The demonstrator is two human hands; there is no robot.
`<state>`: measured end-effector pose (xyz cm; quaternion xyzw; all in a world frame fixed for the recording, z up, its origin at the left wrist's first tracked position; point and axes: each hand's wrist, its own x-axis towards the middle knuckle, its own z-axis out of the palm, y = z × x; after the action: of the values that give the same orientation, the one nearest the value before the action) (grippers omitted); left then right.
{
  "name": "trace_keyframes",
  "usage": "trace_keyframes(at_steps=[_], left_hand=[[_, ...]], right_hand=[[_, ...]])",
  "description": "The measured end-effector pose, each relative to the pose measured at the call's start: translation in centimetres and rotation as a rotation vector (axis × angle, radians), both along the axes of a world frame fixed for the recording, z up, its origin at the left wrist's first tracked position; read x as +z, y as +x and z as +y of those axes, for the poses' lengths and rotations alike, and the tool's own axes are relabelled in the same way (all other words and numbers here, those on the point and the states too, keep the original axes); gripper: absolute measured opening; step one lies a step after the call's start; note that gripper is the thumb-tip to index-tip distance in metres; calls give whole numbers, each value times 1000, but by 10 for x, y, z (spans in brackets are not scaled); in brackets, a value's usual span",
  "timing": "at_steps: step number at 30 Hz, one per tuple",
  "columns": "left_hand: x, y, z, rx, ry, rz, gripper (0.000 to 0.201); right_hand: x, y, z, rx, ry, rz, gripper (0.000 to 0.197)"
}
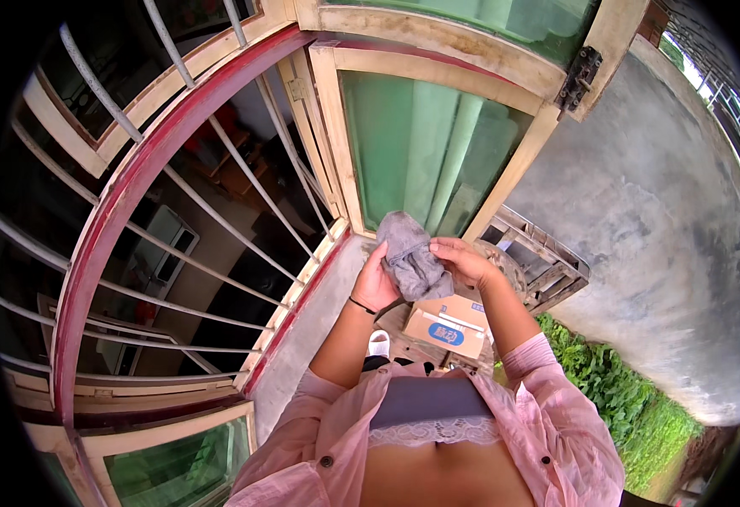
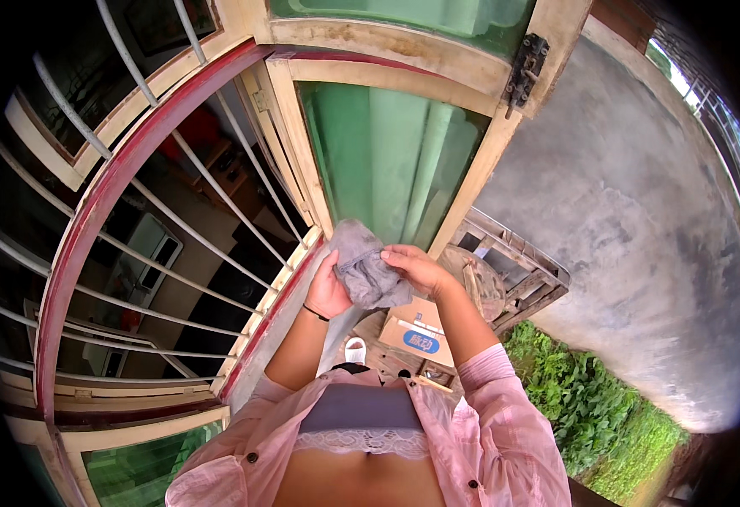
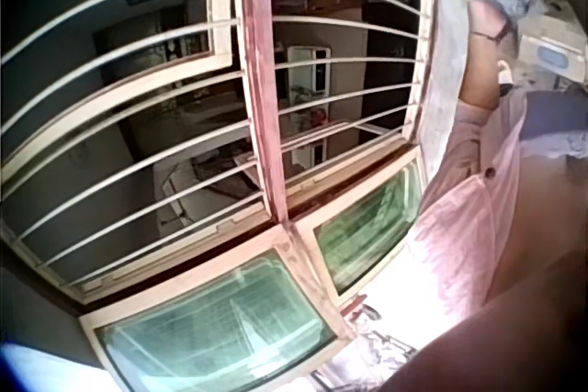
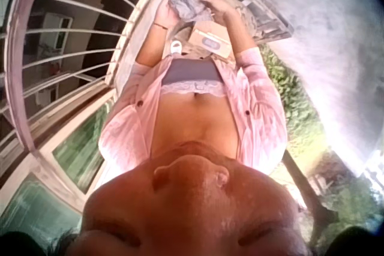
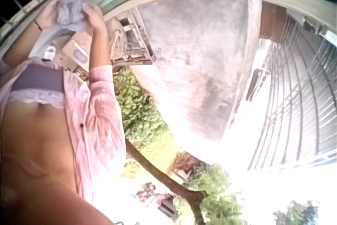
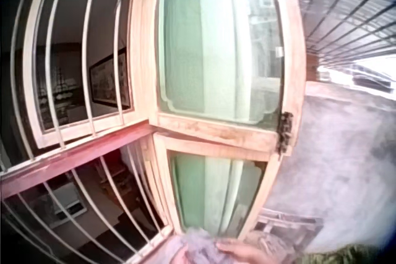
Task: The person wipes the glass pane, wooden frame, and latch of an open window with a cloth.
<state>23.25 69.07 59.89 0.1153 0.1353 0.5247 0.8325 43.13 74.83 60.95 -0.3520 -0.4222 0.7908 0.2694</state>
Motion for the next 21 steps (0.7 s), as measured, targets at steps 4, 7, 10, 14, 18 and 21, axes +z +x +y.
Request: trace_keyframes(at_steps=[4,7,10,14,18,21], left_hand=[[-20,-30,26,-34,83,372,48],[-23,-40,45,-88,100,650,46],[-38,-48,60,-34,-58,767,51],[-66,-33,71,130,56,911,61],[-46,-17,76,105,646,986,62],[-29,-21,82,-52,685,904,58]], right_hand=[[21,-9,17,-404,4,200,11],[21,-12,29,-461,65,38,11],[28,-30,31,-493,-8,142,13],[51,-37,34,-503,-121,221,17],[59,-53,37,-410,-139,197,18],[69,-62,41,-502,-84,291,18]])
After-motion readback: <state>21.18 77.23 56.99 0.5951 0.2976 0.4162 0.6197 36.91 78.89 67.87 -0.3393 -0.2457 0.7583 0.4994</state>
